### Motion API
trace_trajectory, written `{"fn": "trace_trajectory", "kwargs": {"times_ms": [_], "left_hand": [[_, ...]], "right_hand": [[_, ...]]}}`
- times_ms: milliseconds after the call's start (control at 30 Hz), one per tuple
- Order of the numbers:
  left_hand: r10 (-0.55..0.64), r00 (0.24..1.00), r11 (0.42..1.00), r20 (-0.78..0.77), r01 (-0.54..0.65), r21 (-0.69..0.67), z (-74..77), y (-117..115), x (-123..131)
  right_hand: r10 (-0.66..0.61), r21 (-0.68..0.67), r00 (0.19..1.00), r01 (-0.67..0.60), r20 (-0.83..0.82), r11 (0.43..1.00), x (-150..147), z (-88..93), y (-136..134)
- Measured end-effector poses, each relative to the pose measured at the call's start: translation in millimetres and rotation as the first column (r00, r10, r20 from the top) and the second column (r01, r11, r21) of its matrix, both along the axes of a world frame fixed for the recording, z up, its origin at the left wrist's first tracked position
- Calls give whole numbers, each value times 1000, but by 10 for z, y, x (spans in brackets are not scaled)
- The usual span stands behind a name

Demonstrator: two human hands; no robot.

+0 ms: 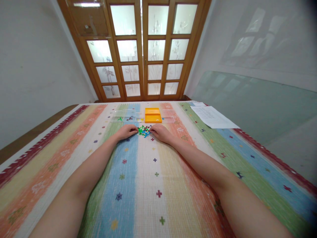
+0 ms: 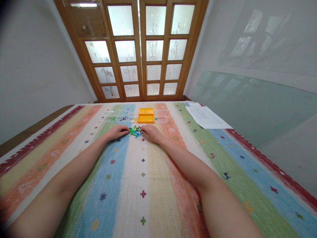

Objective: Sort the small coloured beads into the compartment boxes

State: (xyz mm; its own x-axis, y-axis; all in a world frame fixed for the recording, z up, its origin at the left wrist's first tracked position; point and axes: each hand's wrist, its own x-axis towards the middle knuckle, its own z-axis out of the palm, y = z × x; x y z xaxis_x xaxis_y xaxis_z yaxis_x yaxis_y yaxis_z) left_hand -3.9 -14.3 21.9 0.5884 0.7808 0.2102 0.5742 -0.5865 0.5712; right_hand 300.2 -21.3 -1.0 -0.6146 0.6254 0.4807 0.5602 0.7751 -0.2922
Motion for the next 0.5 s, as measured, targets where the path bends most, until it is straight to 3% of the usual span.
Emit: {"fn": "trace_trajectory", "kwargs": {"times_ms": [167, 267, 500], "left_hand": [[198, 979, 979, 43, -200, 48, -38, 44, -43], [333, 930, 939, 157, -343, 38, -80, 123, -143], [593, 674, 791, 440, -589, -163, -197, 372, -466]], "right_hand": [[-34, -22, 999, 33, -29, 999, -8, -16, 21], [-29, -15, 999, 29, -45, 999, -5, -13, 22], [11, 2, 995, -11, -103, 1000, -4, 27, -19]]}}
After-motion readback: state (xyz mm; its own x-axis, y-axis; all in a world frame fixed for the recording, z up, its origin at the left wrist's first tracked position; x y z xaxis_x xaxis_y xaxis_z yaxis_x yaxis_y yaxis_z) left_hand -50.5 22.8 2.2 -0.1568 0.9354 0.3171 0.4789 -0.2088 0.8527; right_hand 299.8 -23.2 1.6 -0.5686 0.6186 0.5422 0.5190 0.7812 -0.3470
